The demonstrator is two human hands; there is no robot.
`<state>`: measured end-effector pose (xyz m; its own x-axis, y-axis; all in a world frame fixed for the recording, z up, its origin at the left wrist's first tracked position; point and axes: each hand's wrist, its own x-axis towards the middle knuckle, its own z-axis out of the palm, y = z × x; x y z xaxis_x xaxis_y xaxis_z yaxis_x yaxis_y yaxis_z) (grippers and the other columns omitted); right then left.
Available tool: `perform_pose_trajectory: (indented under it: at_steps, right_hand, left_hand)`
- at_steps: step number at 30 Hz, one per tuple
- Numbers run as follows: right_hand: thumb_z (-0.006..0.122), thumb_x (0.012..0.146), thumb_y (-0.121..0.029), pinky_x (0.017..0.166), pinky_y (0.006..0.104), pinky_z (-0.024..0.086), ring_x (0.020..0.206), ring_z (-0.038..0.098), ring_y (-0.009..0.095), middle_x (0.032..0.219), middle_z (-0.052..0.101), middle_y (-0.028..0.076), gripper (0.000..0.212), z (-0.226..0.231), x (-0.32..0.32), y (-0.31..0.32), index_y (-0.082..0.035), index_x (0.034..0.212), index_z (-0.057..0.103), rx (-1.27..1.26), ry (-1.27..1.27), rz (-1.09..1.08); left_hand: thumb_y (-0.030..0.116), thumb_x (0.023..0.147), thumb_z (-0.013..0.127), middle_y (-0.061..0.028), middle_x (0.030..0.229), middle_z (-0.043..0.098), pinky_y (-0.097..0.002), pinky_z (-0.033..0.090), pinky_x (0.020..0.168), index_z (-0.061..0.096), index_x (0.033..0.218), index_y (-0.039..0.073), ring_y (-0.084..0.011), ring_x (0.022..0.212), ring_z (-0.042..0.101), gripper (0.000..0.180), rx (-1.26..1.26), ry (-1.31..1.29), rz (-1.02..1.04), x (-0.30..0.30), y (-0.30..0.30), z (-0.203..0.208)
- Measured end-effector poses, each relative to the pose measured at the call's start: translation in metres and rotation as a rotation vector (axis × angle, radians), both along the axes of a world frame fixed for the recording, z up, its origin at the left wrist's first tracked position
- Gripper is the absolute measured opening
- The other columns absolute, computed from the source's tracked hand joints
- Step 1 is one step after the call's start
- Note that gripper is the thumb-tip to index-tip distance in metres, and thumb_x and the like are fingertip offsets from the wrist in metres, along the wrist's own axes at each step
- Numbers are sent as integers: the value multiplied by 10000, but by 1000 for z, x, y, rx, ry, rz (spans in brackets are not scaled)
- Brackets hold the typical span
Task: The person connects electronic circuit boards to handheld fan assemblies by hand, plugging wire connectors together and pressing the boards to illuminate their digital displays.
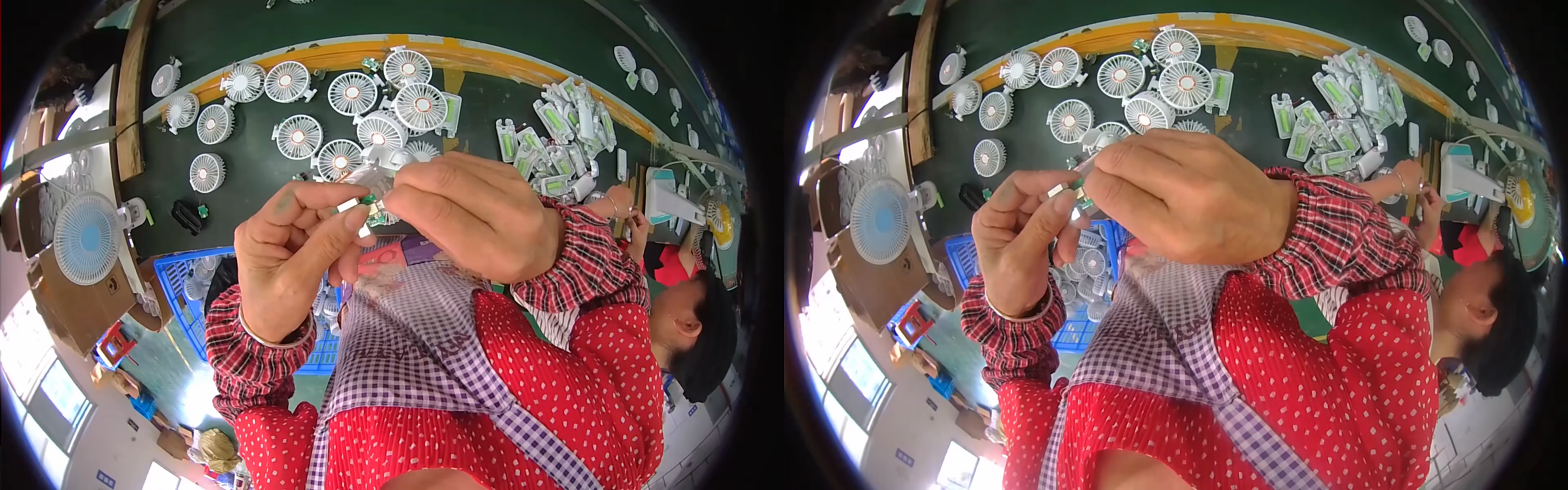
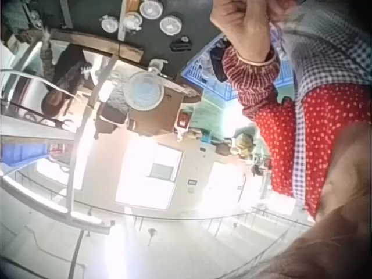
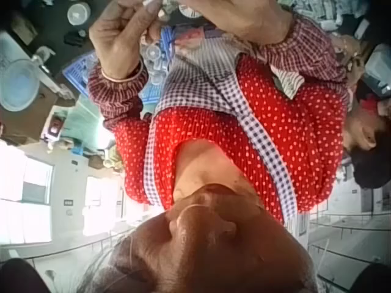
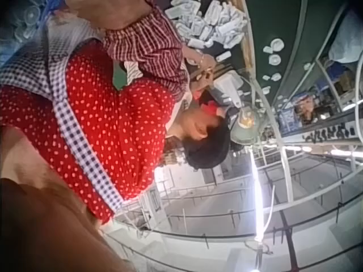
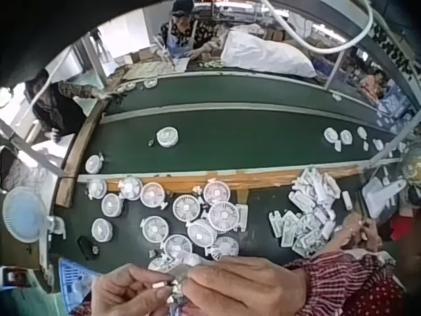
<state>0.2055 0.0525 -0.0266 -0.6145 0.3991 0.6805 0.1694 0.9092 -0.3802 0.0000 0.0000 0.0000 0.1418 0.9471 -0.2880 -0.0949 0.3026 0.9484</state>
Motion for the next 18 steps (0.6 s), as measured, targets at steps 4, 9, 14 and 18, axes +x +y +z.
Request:
perform_pose_trajectory:
  at_steps: [4, 9, 14, 18]
  right_hand:
    - [634, 675, 16, 572, 342, 532, 690, 631, 292, 859, 590, 190, 264, -4, 1, -1, 102, 921, 595, -53, 18, 48]
    - [639, 638, 11, 577, 347, 534, 696, 630, 295, 857, 581, 202, 295, -7, -1, -6, 115, 908, 587, 14, 15, 0]
    - [642, 626, -1, 594, 370, 540, 715, 627, 314, 884, 569, 217, 317, -7, -2, -8, 130, 909, 581, 164, 3, -31]
    - [643, 641, 8, 613, 356, 541, 731, 629, 314, 900, 576, 205, 305, -6, 3, -11, 106, 924, 589, -4, -60, -17]
  left_hand:
    - [-29, 875, 591, -63, 731, 635, -168, 405, 473, 600, 1043, -51, -58, 540, 554, 169, -3, -9, -14, 1, -3, -5]
    - [-37, 876, 587, -53, 718, 622, -168, 398, 466, 590, 1038, -50, -56, 542, 552, 162, 31, 37, 69, 14, -9, -7]
    - [-33, 877, 589, -56, 713, 620, -169, 406, 464, 581, 1016, -47, -62, 547, 564, 140, 111, 83, 57, 17, -10, -5]
    - [-28, 877, 591, -60, 711, 620, -174, 417, 462, 582, 1015, -45, -68, 551, 572, 139, 82, 64, 44, 17, -9, -18]
